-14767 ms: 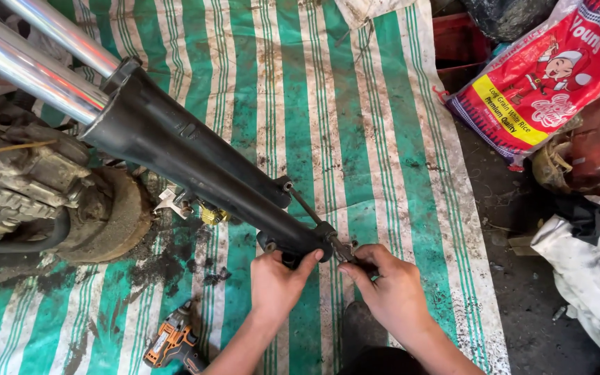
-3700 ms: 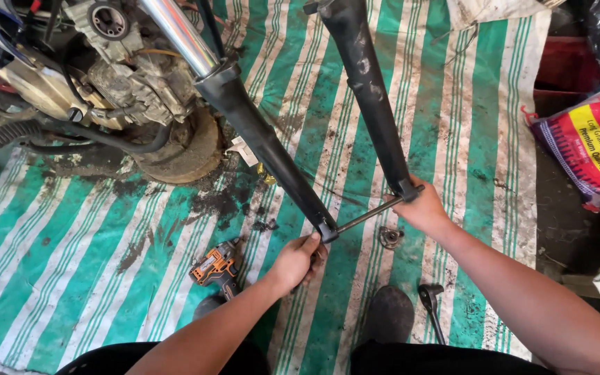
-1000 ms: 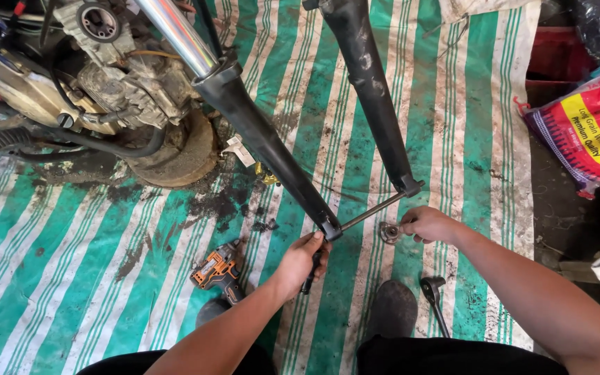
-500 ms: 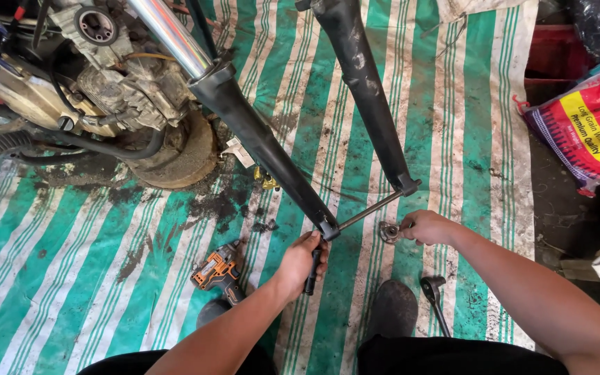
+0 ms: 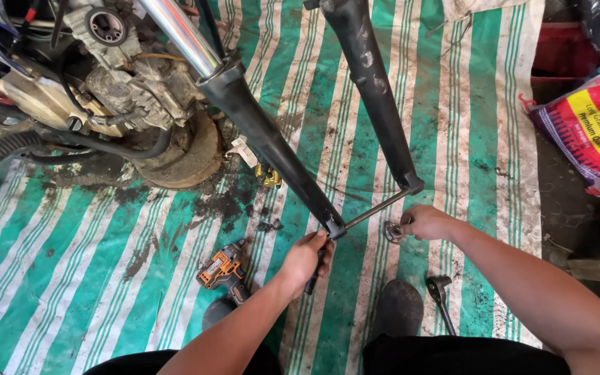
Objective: The person removes the front fork tubes and associated hardware from a motorcycle frame.
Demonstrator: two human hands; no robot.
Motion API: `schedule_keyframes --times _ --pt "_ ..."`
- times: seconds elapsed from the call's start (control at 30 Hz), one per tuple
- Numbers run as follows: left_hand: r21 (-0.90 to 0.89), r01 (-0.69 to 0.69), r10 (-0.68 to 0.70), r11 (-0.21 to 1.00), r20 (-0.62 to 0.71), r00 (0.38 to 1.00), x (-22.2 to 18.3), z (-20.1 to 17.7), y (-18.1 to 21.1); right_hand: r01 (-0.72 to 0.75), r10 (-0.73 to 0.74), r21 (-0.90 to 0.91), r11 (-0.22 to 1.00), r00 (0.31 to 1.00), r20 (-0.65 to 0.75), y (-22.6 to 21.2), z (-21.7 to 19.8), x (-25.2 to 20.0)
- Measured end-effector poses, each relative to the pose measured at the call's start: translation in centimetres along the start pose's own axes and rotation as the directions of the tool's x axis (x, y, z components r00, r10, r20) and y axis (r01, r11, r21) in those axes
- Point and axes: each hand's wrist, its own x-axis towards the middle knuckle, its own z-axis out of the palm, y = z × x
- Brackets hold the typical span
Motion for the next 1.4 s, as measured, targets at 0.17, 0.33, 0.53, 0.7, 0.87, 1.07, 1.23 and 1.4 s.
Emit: schedule_keyframes --times 0.17,0.33,0.53,0.7,0.87,1.07,1.23,1.4 --pt "-0.005 0.018 -0.018 1.0 -0.036 0.999 -0.6 0.0 -0.2 -0.007 0.008 -0.046 0.999 1.0 0.021 1.2 0.2 0.6" --pt "-0.049 0.012 -0.012 0.999 0.004 1.0 0.9 -2.0 -2.1 -0.016 0.019 -0.079 0.997 0.999 0.033 1.2 -0.1 0.3" --pt "-0.041 -0.098 0.1 0.994 0.049 0.994 1.9 -2.2 -3.3 -0.01 0.012 -0.085 0.996 1.0 0.029 1.2 0.3 0.5" --pt "-0.154 -0.044 0.055 0.987 0.072 0.996 1.6 -1.7 -2.6 -0.008 0.014 -0.093 0.996 0.998 0.06 1.4 0.5 1.0" --pt "-0.12 -0.069 0.076 0.99 0.056 0.996 1.1 -1.6 -1.9 -0.013 0.017 -0.099 0.995 0.999 0.047 0.3 -0.1 0.2" --pt "-0.163 0.025 -0.016 0.986 0.058 0.998 0.6 -1.5 -1.4 -0.005 0.012 -0.129 0.992 0.999 0.053 0.8 0.0 0.7" --pt "-0.144 -0.045 0.057 0.989 0.074 0.996 0.7 -1.3 -1.8 -0.009 0.016 -0.157 0.988 0.999 0.043 0.5 -0.2 0.5" --pt "-0.078 -0.31 0.317 0.948 0.103 0.943 3.0 -2.0 -4.2 -0.006 0.016 -0.202 0.979 0.999 0.049 0.8 -0.3 0.4"
